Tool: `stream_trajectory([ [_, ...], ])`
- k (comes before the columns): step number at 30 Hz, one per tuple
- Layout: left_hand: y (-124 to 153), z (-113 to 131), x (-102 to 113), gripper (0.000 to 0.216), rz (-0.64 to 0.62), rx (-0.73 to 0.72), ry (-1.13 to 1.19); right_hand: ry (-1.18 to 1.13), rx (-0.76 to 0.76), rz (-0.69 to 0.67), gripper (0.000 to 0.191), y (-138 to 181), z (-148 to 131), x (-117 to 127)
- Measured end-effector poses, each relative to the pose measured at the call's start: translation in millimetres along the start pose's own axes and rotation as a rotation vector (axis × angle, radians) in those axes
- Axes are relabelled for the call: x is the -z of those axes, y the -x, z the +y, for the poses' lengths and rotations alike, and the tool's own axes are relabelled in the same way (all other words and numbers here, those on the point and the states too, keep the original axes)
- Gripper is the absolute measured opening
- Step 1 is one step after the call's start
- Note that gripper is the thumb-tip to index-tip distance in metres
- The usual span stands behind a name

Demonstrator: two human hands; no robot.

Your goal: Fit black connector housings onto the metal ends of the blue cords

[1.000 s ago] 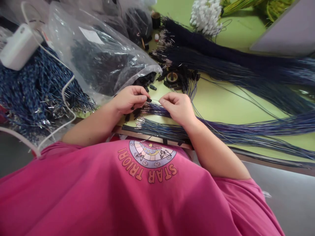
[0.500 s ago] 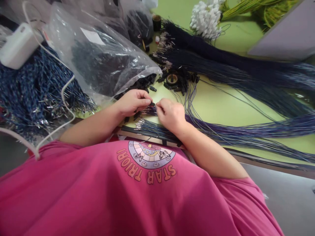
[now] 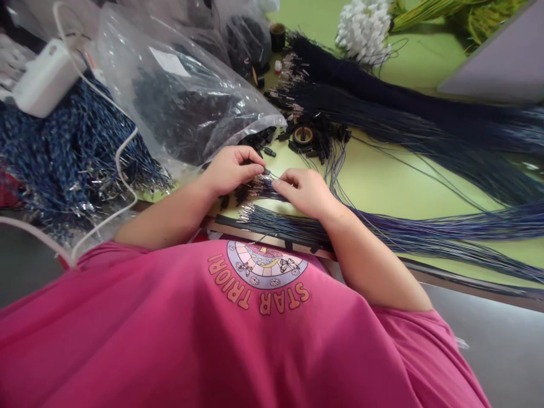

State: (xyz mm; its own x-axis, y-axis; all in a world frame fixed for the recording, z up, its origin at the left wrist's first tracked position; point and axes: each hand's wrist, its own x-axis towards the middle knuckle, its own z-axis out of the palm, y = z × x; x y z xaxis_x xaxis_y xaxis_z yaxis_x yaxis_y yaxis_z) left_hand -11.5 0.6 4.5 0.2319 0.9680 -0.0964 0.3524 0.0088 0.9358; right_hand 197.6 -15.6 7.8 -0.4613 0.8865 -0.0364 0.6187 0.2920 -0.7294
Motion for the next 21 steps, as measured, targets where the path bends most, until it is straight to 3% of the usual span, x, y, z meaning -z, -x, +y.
stream_trajectory([
  [2,-0.4,2.0,7.5,0.024,0.057,-0.045,-0.1,0.085,0.012,-0.053,0.024,0.6,0.2,13.1],
  [3,0.5,4.0,11.8,0.023,0.079,-0.077,-0.17,0.109,0.0,-0.017,0.024,1.4,0.5,22.2],
  [6,9.5,12.7,23.3,0.017,0.003,-0.158,-0.482,0.163,-0.162,0.272,0.025,3.2,7.0,55.3],
  [8,19.8,17.7,27.0,0.017,-0.139,-0.143,-0.724,0.403,-0.272,0.389,0.031,1.4,20.0,76.4],
  [11,35.4,19.3,24.8,0.022,-0.267,-0.029,-0.98,0.699,-0.474,0.262,0.037,-7.1,51.0,96.1],
  [14,44.5,15.1,20.2,0.026,-0.288,0.091,-1.066,0.782,-0.608,0.162,0.052,-15.5,75.3,99.6],
  [17,46.4,10.0,20.3,0.034,-0.274,0.113,-1.121,0.839,-0.533,0.187,0.057,-13.7,65.3,89.9],
  [19,45.6,7.6,22.5,0.035,-0.286,0.091,-1.167,0.823,-0.367,0.193,0.047,-5.4,39.3,75.1],
  [21,44.3,6.1,24.7,0.032,-0.321,0.054,-1.209,0.727,-0.096,0.094,0.03,5.4,8.8,53.3],
])
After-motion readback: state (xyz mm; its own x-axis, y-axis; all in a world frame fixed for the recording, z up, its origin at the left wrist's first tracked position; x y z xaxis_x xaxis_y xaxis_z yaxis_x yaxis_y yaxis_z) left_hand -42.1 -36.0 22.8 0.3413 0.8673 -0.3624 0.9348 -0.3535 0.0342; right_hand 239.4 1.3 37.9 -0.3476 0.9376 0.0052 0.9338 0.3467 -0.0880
